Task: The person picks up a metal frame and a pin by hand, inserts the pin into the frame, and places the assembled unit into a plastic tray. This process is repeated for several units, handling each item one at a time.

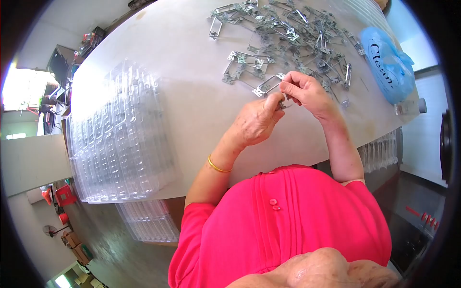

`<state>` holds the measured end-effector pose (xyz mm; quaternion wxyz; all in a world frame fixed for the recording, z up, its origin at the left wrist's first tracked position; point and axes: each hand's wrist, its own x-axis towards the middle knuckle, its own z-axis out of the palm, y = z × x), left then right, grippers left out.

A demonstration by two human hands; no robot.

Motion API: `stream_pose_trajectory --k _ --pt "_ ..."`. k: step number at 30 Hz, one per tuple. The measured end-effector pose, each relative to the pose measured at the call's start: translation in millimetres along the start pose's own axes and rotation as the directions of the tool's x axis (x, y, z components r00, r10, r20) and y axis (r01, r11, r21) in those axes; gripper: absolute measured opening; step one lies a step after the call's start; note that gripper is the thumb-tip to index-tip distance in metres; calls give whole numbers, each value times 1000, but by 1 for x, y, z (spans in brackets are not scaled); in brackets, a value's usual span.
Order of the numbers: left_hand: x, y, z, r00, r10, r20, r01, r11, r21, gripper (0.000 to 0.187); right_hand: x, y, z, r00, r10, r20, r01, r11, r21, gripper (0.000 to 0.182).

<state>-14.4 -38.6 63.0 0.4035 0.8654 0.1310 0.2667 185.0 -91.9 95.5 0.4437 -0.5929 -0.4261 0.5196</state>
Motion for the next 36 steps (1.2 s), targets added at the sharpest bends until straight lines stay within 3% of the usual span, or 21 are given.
stream_pose_trajectory --k 2,4,5,6,7,9,13,15,17,29,32,34,36 --pt "-1 2 7 996 -44 78 48 998 -50 32 -1 0 -4 1000 12 -10 -12 999 -37 17" --pt "1 9 7 986 -96 139 108 991 -84 28 2 -2 -5 992 23 -125 -15 998 69 16" --pt "3 12 5 969 -218 114 246 874 -418 27 2 -5 -3 993 20 -115 -12 997 71 16" --pt "4 15 1 932 -336 133 328 635 -700 27 -2 -9 0 979 -62 -192 85 990 114 15" --pt "3 10 -1 930 -344 131 333 637 -695 27 -6 -12 3 952 -136 -274 182 972 151 15" --pt "2 -4 -2 931 -352 92 244 417 -875 33 -16 -13 7 944 -192 -268 233 964 129 12" --pt "2 -5 -1 920 -378 102 240 339 -910 38 -32 -5 25 897 -357 -260 385 920 66 8" --pt "2 -6 -1 915 -390 107 255 351 -901 38 -34 -3 29 884 -405 -234 416 909 1 8" --pt "2 -6 -1 911 -398 113 269 363 -892 39 -34 -4 32 785 -576 -228 474 796 -377 9" --pt "1 -9 1 925 -364 104 230 321 -919 41 -29 -1 40 632 -753 -185 539 598 -593 15" --pt "0 -8 3 940 -330 88 226 407 -885 41 -29 0 40 637 -751 -175 508 579 -638 13" --pt "2 0 4 915 -403 15 264 569 -779 37 -33 -3 39 660 -733 -165 457 566 -686 13" --pt "-2 -5 9 923 -384 2 246 588 -770 36 -37 -4 39 671 -726 -152 420 541 -729 13"
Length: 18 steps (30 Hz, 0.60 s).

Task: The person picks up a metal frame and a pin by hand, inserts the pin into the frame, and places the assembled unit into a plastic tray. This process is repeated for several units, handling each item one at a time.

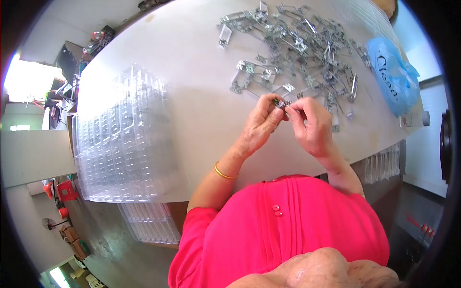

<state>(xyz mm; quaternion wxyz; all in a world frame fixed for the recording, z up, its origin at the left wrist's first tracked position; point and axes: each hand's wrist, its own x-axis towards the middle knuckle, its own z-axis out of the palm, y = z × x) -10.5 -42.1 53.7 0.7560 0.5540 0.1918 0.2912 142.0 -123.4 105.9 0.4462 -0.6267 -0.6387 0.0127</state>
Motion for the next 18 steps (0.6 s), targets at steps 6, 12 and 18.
stream_pose_trajectory --k 6,12,18 --pt "2 -1 5 991 135 -1 -131 965 225 32 -5 -2 1 992 -127 -26 121 980 -160 13" --pt "2 8 0 957 289 20 -240 753 613 32 -9 -2 4 996 -74 55 87 950 -301 13" --pt "3 -2 2 987 110 -120 -84 976 198 26 -13 -1 16 999 44 15 -39 970 -241 13"
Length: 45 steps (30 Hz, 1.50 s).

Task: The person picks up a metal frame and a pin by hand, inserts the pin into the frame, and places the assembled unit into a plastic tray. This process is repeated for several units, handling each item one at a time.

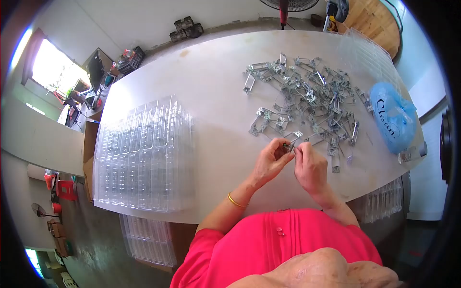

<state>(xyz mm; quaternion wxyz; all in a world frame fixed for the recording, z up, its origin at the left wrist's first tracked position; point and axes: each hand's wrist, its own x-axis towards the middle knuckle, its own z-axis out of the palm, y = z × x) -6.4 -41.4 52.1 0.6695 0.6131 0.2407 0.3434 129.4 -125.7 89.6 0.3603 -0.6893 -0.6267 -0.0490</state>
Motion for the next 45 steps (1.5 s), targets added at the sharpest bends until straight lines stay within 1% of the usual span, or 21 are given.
stream_pose_trajectory --k 2,5,7,11,13,15,16,17,19,22,26,28,32,34,35,37,38,40,42,43,45 --pt "0 -8 2 1000 -2 -13 1 996 -92 25 -1 -3 -3 998 31 46 -31 999 7 12" --pt "0 -9 2 1000 25 -13 -25 1000 -12 25 0 -5 -8 993 47 109 -45 999 -22 10" --pt "-1 -4 4 993 115 -21 -110 979 170 27 -2 -6 -13 988 49 144 -41 998 -57 9" --pt "-2 0 4 993 121 6 -119 971 209 28 0 -8 -24 964 89 250 -80 996 -43 8" --pt "-2 -5 0 993 120 5 -117 958 261 30 -1 -7 -29 965 95 244 -126 985 115 9" --pt "2 -6 -3 992 86 -92 -82 996 40 31 -1 -11 -37 935 174 308 -252 939 235 10" --pt "1 -2 -9 999 8 -42 -11 996 -85 34 -1 -12 -39 897 234 376 -369 865 341 11" --pt "2 3 -7 999 5 -41 -8 996 -85 34 -4 -8 -33 895 237 377 -372 863 341 11" --pt "1 6 -5 996 63 -55 -80 909 -410 37 -11 4 -14 942 309 129 -330 793 512 13" --pt "1 0 -1 997 82 -13 -80 901 -427 40 -15 18 -4 911 372 180 -394 653 647 14" --pt "-1 0 0 996 83 38 -54 877 -478 39 -16 29 -3 891 417 181 -436 671 600 14" --pt "-1 -2 0 996 67 52 -34 878 -478 39 -11 22 -11 808 490 327 -555 446 703 14" --pt "-1 -2 4 998 26 54 1 897 -442 40 -11 24 -13 816 437 379 -556 410 723 12" --pt "-1 2 3 999 -2 50 21 919 -393 37 -9 31 -13 896 370 244 -432 605 669 10" --pt "-1 4 1 998 -29 47 44 937 -346 36 -8 35 -15 892 378 247 -440 603 666 10" --pt "0 5 -9 990 -87 111 120 935 -335 32 -2 42 -22 963 204 175 -267 800 538 7" --pt "1 6 -13 976 -135 168 184 931 -317 33 0 43 -25 961 210 180 -275 799 534 7" --pt "1 9 -14 964 -178 199 233 926 -296 34 3 43 -28 989 9 147 -75 891 449 6" --pt "2 14 -15 948 -220 228 279 921 -272 38 8 42 -29 988 -74 136 11 910 414 7" --pt "2 17 -17 932 -248 266 297 940 -165 39 9 41 -29 979 -161 121 105 920 378 9" --pt "3 22 -16 910 -283 302 313 948 -55 40 11 35 -32 975 -160 152 91 918 386 9"
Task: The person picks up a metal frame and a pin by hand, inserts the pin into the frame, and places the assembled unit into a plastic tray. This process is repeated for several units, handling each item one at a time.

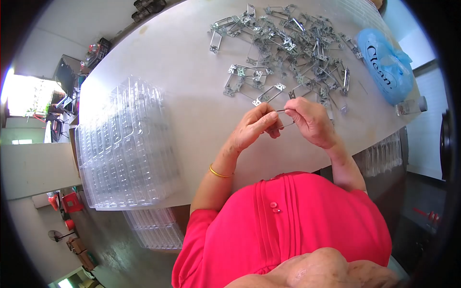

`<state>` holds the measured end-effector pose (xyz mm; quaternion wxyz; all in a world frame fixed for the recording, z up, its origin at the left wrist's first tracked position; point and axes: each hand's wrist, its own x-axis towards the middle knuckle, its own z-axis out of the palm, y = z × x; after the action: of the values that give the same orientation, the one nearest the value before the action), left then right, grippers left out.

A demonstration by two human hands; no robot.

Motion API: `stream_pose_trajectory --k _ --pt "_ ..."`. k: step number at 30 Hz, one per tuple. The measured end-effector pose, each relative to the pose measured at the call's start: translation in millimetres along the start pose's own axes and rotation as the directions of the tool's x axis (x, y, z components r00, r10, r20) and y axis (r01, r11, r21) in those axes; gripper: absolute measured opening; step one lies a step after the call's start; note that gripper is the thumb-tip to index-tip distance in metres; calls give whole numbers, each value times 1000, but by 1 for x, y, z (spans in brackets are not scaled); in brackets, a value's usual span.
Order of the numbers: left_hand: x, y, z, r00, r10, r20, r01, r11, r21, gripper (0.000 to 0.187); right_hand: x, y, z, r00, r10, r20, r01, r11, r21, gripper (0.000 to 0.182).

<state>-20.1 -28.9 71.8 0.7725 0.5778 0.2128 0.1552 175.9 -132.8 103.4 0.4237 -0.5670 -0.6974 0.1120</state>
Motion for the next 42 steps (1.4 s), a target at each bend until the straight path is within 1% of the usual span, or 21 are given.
stream_pose_trajectory --k 2,5,7,8,10,11,13,14,16,21,27,29,30,31,32,34,35,37,38,40,42 --pt "0 3 2 996 -71 55 70 997 23 37 1 -2 2 1000 9 28 -9 1000 9 10" --pt "1 0 4 996 -84 42 84 996 1 33 4 -1 4 998 63 4 -63 997 49 9" --pt "2 -3 3 999 -46 7 46 998 -43 31 11 0 3 966 46 -253 -54 998 -24 8" --pt "2 -4 2 1000 -8 -25 6 997 -83 29 11 1 1 967 44 -251 -51 998 -22 8" --pt "2 -5 4 998 37 -55 -43 993 -114 28 6 2 -3 939 203 -276 -195 979 55 7" --pt "2 -6 5 993 80 -82 -91 985 -146 26 5 -2 -4 939 204 -275 -197 979 55 7" --pt "2 -5 6 994 70 -88 -85 981 -173 25 2 -13 -5 911 379 -163 -373 926 67 6" --pt "2 -5 6 994 62 -94 -80 977 -198 25 2 -17 -4 910 381 -162 -375 925 67 6" --pt "3 -8 5 993 68 -93 -84 979 -186 24 3 -22 0 937 290 -196 -294 956 9 6" --pt "3 -6 5 993 74 -92 -86 988 -129 24 3 -23 3 940 297 -166 -307 951 -38 6" --pt "3 -9 5 991 108 -77 -115 989 -94 17 3 -24 5 948 275 -160 -291 953 -81 10" --pt "4 -14 7 957 249 -150 -225 961 161 16 4 -28 5 949 269 -163 -287 953 -99 14" --pt "5 -14 7 957 249 -149 -225 961 160 16 5 -31 4 922 373 -106 -374 927 10 18" --pt "5 -15 6 928 359 -103 -304 886 349 13 6 -33 3 884 467 -38 -460 881 113 22" --pt "6 -15 5 890 455 -35 -373 769 519 10 6 -32 2 884 466 -38 -460 881 112 22" --pt "5 -14 9 886 463 -38 -375 761 530 7 6 -28 -1 813 563 147 -577 745 334 27" --pt "5 -14 11 882 469 -40 -375 753 541 5 5 -23 -1 813 562 149 -577 746 333 27" --pt "7 -14 11 852 524 -16 -423 705 569 2 3 -13 0 747 587 313 -645 525 556 28" --pt "8 -13 11 817 576 12 -469 652 596 3 4 -13 -1 747 587 312 -644 526 555 28" --pt "7 -11 10 820 571 30 -455 620 639 3 6 -16 -5 707 595 383 -698 496 517 29" --pt "6 -9 10 824 564 46 -439 587 680 4 8 -17 -7 685 613 392 -716 472 514 28"
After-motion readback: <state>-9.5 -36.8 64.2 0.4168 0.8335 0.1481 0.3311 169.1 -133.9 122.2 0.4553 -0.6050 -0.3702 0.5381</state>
